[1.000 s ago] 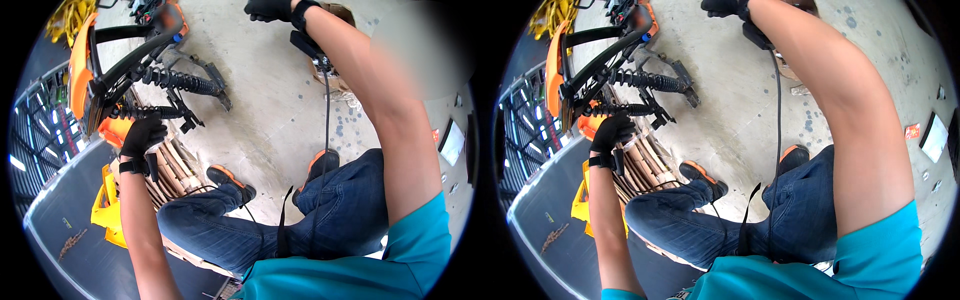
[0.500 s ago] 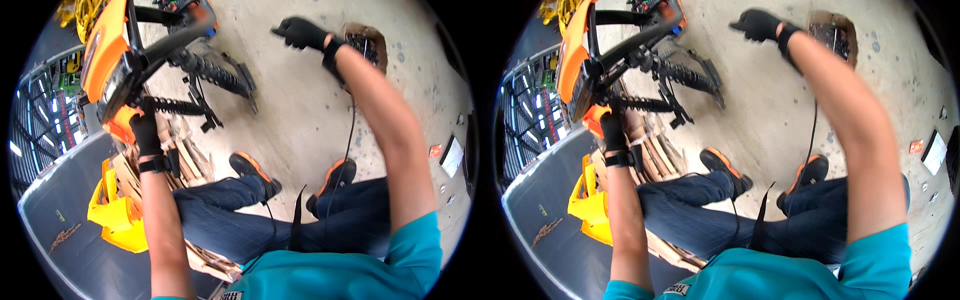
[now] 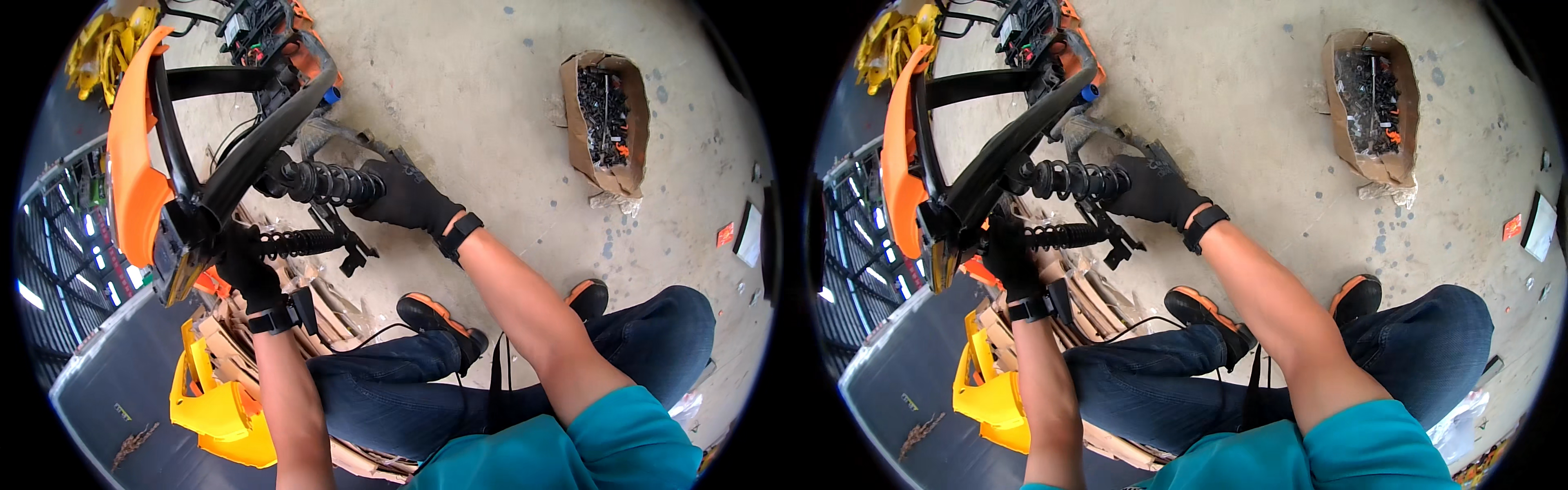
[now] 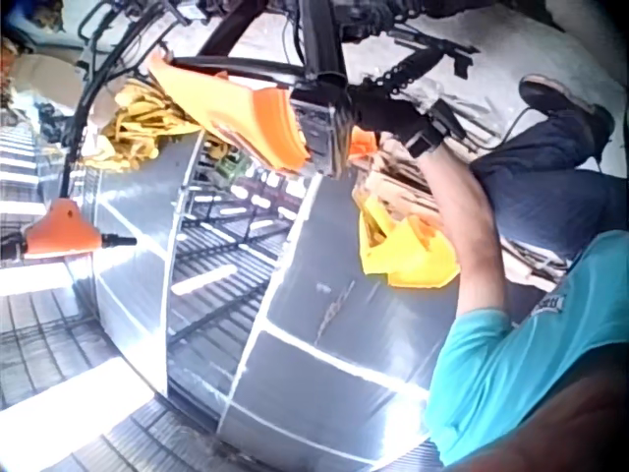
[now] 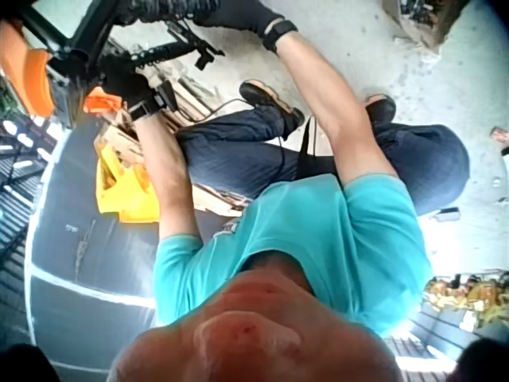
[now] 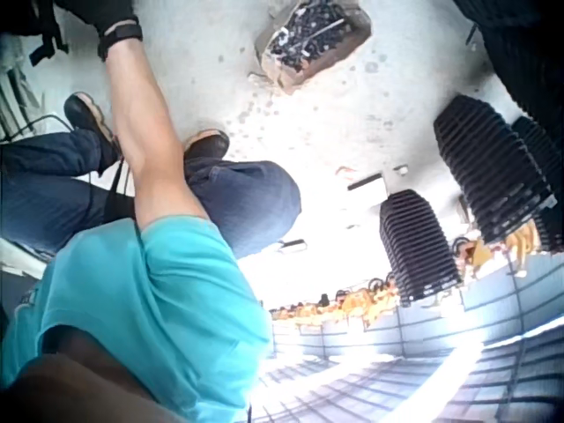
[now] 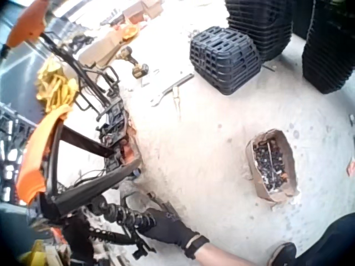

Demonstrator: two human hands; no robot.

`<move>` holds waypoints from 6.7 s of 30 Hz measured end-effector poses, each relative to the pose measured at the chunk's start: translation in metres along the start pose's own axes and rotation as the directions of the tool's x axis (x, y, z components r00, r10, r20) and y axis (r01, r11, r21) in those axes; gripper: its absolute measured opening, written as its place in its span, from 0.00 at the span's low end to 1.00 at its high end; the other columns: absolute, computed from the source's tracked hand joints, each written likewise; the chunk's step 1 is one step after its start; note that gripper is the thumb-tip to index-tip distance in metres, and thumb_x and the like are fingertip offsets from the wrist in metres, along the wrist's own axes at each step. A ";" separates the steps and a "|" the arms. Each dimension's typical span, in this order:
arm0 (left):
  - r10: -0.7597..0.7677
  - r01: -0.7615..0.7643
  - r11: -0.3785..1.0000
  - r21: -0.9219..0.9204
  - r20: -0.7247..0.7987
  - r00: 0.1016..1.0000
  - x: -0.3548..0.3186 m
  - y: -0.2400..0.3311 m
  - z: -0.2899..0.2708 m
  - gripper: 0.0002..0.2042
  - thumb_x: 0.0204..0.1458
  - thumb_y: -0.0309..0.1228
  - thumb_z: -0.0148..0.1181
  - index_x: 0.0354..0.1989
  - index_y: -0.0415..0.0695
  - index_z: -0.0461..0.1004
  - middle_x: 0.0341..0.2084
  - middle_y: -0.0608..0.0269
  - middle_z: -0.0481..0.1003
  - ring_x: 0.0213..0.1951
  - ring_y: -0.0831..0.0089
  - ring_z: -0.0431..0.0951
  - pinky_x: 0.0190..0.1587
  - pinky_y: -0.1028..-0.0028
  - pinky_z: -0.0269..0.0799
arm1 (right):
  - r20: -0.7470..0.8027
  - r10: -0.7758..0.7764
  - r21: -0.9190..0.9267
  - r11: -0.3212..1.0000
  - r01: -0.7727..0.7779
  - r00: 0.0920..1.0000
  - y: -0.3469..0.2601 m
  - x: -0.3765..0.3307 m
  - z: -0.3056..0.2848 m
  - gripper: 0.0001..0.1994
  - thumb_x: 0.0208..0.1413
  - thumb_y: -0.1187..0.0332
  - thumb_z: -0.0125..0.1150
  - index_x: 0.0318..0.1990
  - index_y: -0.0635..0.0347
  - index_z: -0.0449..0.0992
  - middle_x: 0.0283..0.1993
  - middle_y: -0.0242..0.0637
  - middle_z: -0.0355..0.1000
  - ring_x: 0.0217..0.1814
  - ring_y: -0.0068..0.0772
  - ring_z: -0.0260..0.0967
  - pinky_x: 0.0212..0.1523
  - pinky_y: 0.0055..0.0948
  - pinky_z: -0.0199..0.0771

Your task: The person assembles components of a vehicle chassis, including positioning and aligning shocks, attaching plastic fairing pieces by hand, and connecting electrical wires on the frame.

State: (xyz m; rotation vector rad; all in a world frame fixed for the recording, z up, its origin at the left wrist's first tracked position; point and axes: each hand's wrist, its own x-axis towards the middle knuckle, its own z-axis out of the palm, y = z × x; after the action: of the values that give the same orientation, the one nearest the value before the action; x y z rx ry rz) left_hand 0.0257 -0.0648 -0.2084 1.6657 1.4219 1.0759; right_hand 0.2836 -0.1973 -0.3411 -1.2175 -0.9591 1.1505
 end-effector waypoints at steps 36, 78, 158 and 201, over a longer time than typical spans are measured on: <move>0.208 -0.201 0.969 0.141 -0.039 0.977 -0.012 -0.013 0.011 0.13 0.58 0.31 0.57 0.49 0.39 0.73 0.45 0.57 0.76 0.46 0.68 0.75 0.49 0.68 0.72 | 0.673 -0.093 -0.358 0.827 0.433 0.734 -0.164 0.171 -0.057 0.15 0.64 0.62 0.51 0.50 0.63 0.75 0.46 0.41 0.76 0.49 0.32 0.72 0.55 0.30 0.70; -0.185 0.204 0.972 0.113 -0.159 0.970 -0.009 0.057 0.025 0.08 0.48 0.33 0.64 0.32 0.42 0.74 0.28 0.48 0.78 0.36 0.48 0.79 0.38 0.60 0.75 | 0.308 0.125 -0.487 0.872 0.044 0.943 -0.217 0.172 -0.070 0.16 0.62 0.66 0.55 0.55 0.63 0.73 0.53 0.39 0.74 0.53 0.28 0.70 0.55 0.29 0.70; 0.128 0.052 0.232 -0.971 0.084 0.988 0.063 0.121 -0.036 0.16 0.66 0.25 0.41 0.58 0.30 0.65 0.53 0.47 0.72 0.55 0.64 0.73 0.59 0.63 0.72 | 0.487 0.473 -0.766 0.635 0.098 0.735 -0.333 0.168 0.020 0.17 0.63 0.68 0.56 0.57 0.64 0.72 0.49 0.38 0.75 0.51 0.28 0.74 0.52 0.29 0.77; 0.201 -0.267 0.882 -0.388 -0.202 0.958 0.059 0.096 -0.049 0.12 0.49 0.22 0.66 0.42 0.32 0.76 0.35 0.57 0.81 0.38 0.73 0.80 0.43 0.74 0.74 | 0.713 -0.310 -0.698 -0.218 0.682 0.629 -0.350 0.233 0.094 0.24 0.42 0.71 0.72 0.49 0.55 0.74 0.49 0.41 0.71 0.52 0.48 0.72 0.49 0.39 0.75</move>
State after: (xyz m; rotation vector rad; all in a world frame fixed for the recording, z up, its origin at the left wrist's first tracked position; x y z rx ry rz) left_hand 0.0244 -0.0232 -0.0925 1.4890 1.0020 1.5553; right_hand 0.2822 0.0552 0.0075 -1.3266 -2.4958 -0.3831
